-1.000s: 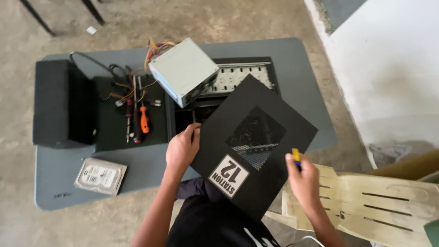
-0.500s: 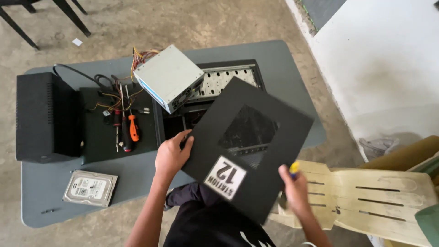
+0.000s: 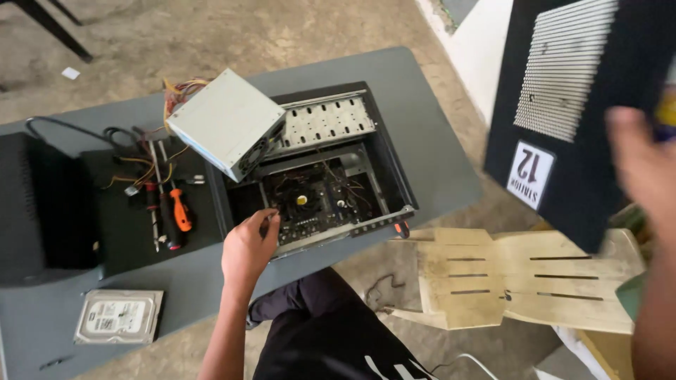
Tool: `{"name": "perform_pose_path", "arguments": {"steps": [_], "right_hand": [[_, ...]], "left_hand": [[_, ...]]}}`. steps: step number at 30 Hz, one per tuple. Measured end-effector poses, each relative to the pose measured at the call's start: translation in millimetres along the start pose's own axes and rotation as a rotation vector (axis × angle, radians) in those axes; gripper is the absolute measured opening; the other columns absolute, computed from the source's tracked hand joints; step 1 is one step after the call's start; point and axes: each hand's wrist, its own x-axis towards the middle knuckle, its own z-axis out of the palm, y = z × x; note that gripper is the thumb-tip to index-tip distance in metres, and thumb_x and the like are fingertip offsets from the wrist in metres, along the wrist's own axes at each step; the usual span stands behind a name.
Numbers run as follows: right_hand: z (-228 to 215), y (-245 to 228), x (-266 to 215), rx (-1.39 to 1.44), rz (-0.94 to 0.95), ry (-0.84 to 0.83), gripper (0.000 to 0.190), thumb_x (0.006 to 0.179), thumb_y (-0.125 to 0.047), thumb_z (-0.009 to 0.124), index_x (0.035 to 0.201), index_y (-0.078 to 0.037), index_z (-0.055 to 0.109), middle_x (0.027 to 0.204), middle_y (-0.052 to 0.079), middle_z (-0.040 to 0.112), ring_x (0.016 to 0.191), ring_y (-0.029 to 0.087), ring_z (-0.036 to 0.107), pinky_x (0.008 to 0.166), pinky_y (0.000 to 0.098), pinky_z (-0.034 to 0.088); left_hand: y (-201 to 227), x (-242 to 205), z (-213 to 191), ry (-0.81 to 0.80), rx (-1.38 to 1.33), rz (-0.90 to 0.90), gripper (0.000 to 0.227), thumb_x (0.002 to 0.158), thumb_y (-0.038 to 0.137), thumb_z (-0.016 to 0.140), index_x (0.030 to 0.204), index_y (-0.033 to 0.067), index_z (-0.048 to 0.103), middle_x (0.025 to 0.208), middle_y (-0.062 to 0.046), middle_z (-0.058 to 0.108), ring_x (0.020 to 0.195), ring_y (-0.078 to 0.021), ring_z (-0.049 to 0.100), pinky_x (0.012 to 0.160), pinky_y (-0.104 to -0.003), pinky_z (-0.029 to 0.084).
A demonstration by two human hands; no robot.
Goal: The person removes a power supply unit from a computer case using a screwdriver, then cleans the case cover with a brush. They proceed to unscrew and remove a graphics card from the motherboard inside the case.
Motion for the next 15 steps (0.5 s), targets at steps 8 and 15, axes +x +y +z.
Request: {"name": "perform_pose_path", "arguments": {"steps": [8, 15], "right_hand": [[167.4, 23.6, 45.9, -0.492, 0.092, -0.285, 0.033, 0.091, -0.029, 0.066, 0.120, -0.013, 0.070, 0.093, 0.020, 0.078, 0.096, 0.042, 0.076, 0.085, 0.0529, 0.057], [293.5, 19.2, 50.9, -0.428, 0.124, -0.473, 0.030, 0.087, -0.030, 0.069, 0.115, -0.018, 0.064, 0.094, 0.013, 0.078, 0.097, 0.035, 0.076, 0.085, 0.0512, 0.059]], "left_hand": [[-3.7, -4.3, 3.9, 0.067, 0.067, 0.018, 0.019, 0.097, 0.031, 0.067, 0.110, 0.0218, 0.078, 0.076, -0.007, 0.076, 0.072, -0.0329, 0.074, 0.068, -0.046, 0.058], [-4.9, -1.7, 8.6, 0.042, 0.123, 0.000, 0.018, 0.095, 0.035, 0.068, 0.106, 0.0252, 0.078, 0.074, -0.002, 0.076, 0.068, -0.0274, 0.074, 0.065, -0.041, 0.059]]}}
